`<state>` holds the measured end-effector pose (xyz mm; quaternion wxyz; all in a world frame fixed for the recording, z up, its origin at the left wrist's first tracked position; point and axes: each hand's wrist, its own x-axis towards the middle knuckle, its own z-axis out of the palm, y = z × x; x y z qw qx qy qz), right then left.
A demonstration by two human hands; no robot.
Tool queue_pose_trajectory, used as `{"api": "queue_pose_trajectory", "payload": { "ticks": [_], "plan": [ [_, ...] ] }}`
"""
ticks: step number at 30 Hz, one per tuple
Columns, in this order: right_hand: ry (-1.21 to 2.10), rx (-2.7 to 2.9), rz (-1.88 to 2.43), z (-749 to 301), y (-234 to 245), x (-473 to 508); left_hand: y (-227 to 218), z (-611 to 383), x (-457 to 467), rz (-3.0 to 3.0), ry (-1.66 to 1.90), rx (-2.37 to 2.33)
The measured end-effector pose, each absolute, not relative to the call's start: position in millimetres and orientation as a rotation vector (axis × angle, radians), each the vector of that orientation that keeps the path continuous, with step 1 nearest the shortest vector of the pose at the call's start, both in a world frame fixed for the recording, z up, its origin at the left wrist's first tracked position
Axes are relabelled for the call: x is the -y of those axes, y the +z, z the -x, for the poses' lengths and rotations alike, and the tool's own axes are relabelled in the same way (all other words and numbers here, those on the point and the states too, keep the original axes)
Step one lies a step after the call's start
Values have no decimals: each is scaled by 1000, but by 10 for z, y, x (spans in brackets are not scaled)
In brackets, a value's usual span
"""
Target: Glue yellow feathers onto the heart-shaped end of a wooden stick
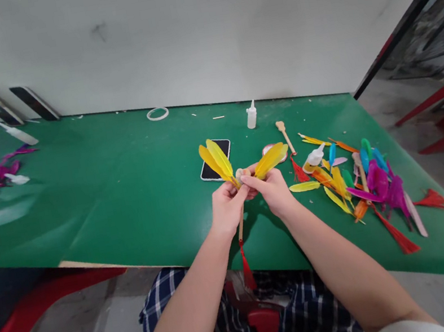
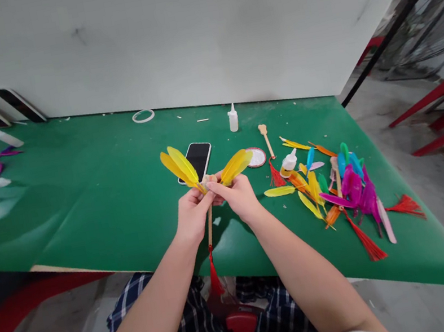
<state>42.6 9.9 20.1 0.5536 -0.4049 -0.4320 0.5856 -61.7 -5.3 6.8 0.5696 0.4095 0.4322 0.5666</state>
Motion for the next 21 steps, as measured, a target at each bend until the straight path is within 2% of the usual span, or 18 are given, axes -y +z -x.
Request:
{"api": "queue_pose_trajectory", "payload": {
  "ticks": [21],
  "plan": [
    [1392,1013,938,-424,202,-94,106,601,85,-958,1354,-974]
  ]
}}
